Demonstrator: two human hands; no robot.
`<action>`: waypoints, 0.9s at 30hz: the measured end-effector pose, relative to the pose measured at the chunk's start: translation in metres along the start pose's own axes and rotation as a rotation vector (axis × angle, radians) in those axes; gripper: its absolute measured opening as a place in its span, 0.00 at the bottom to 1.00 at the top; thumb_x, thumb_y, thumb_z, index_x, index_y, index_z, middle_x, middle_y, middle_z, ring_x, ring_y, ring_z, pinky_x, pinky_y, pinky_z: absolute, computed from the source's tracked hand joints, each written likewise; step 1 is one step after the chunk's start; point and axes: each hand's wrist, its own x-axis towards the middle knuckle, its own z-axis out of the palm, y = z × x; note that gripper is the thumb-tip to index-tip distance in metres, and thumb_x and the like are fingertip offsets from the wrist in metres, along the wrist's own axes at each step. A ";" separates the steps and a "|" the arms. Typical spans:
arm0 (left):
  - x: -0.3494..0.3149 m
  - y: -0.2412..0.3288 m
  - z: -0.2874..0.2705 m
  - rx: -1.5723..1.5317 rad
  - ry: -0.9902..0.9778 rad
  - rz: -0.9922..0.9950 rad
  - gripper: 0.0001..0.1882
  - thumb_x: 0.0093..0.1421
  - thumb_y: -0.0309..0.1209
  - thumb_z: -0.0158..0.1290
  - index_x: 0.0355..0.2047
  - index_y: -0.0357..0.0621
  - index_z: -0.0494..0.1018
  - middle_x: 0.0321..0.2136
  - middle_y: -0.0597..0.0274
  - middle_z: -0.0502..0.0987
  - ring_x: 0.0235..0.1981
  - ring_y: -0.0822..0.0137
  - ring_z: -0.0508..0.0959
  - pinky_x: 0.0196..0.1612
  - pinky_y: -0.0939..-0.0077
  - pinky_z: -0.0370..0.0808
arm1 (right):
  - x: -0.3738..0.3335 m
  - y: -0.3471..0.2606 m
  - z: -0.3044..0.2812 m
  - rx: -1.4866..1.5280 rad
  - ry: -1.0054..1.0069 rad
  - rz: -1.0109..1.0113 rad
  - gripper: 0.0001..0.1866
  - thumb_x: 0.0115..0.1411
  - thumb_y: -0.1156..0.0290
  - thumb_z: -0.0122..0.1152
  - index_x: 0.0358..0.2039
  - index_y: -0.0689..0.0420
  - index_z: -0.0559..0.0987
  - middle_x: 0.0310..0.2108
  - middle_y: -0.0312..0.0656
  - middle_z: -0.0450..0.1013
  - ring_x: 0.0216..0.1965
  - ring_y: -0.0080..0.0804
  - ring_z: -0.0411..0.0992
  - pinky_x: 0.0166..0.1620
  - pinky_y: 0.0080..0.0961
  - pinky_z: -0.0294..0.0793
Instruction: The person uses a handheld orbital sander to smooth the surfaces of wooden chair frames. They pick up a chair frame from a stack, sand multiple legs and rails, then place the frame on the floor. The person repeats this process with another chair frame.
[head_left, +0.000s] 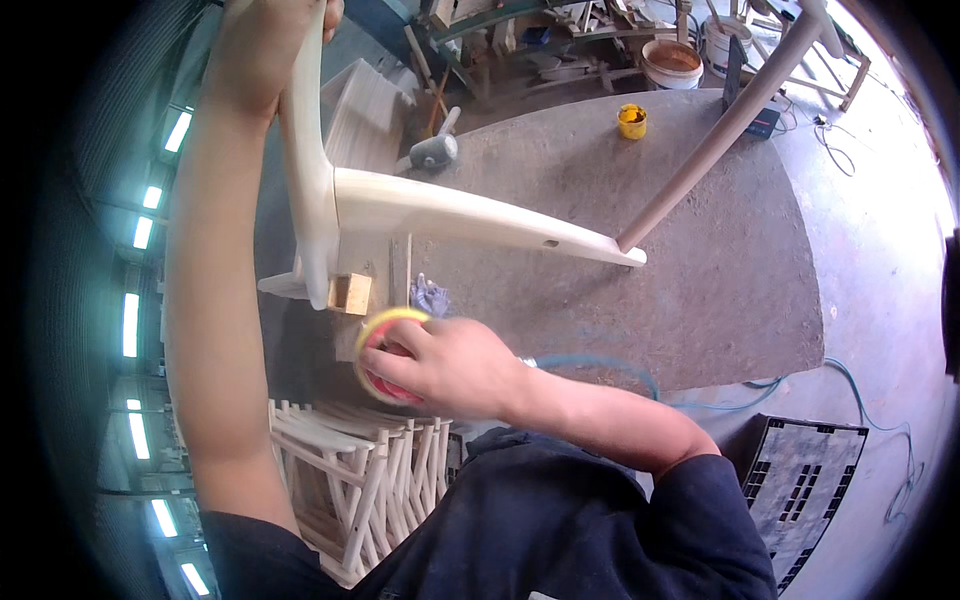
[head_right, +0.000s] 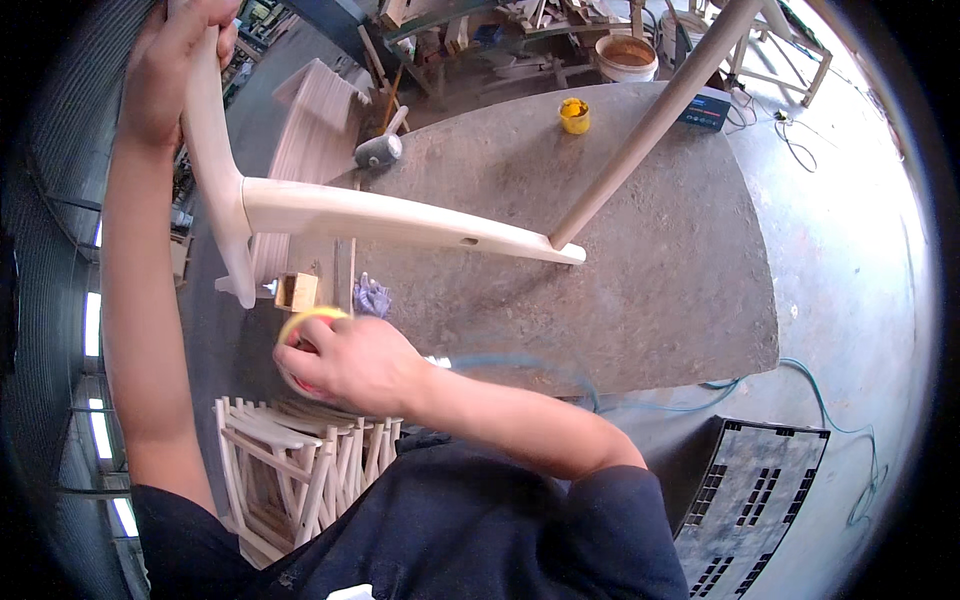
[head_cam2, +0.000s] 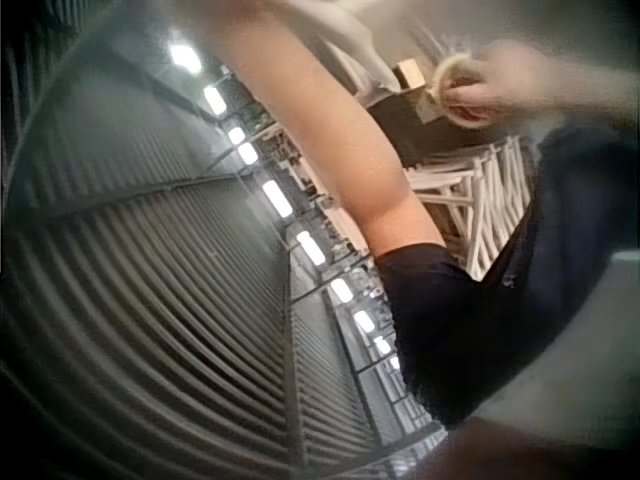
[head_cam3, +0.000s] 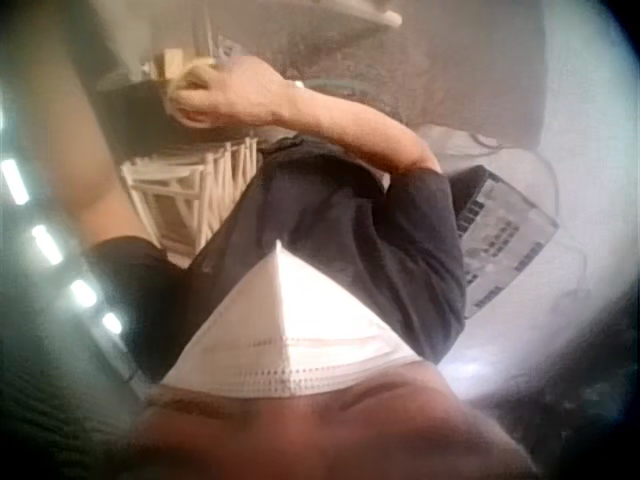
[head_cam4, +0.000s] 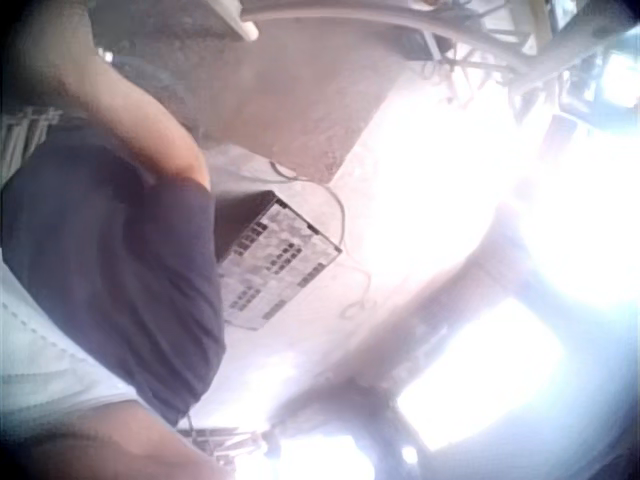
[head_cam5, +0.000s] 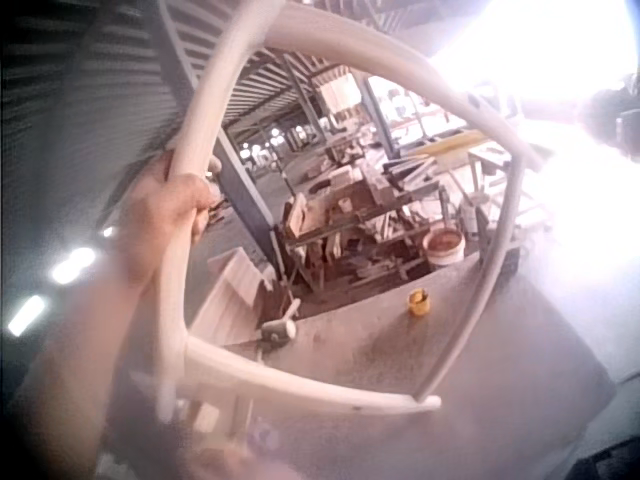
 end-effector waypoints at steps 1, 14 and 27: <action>-0.001 0.001 0.001 -0.010 0.013 -0.008 0.18 0.58 0.31 0.55 0.47 0.38 0.72 0.26 0.66 0.73 0.21 0.75 0.72 0.26 0.80 0.70 | -0.009 -0.006 -0.001 0.045 -0.001 0.017 0.23 0.56 0.67 0.66 0.53 0.48 0.75 0.41 0.41 0.72 0.32 0.42 0.78 0.31 0.39 0.81; 0.010 -0.025 -0.024 -0.060 -0.096 -0.022 0.22 0.60 0.33 0.58 0.53 0.37 0.71 0.28 0.66 0.72 0.25 0.76 0.71 0.30 0.80 0.69 | 0.020 0.018 -0.078 -0.096 0.437 0.106 0.23 0.50 0.63 0.79 0.46 0.47 0.80 0.42 0.42 0.74 0.35 0.43 0.79 0.35 0.35 0.80; -0.037 0.019 -0.032 -0.019 -0.223 0.273 0.31 0.51 0.31 0.56 0.56 0.34 0.68 0.34 0.61 0.72 0.31 0.73 0.73 0.37 0.79 0.70 | 0.081 0.027 -0.133 -0.042 0.195 0.178 0.16 0.54 0.63 0.72 0.39 0.53 0.79 0.38 0.50 0.75 0.35 0.54 0.78 0.38 0.43 0.80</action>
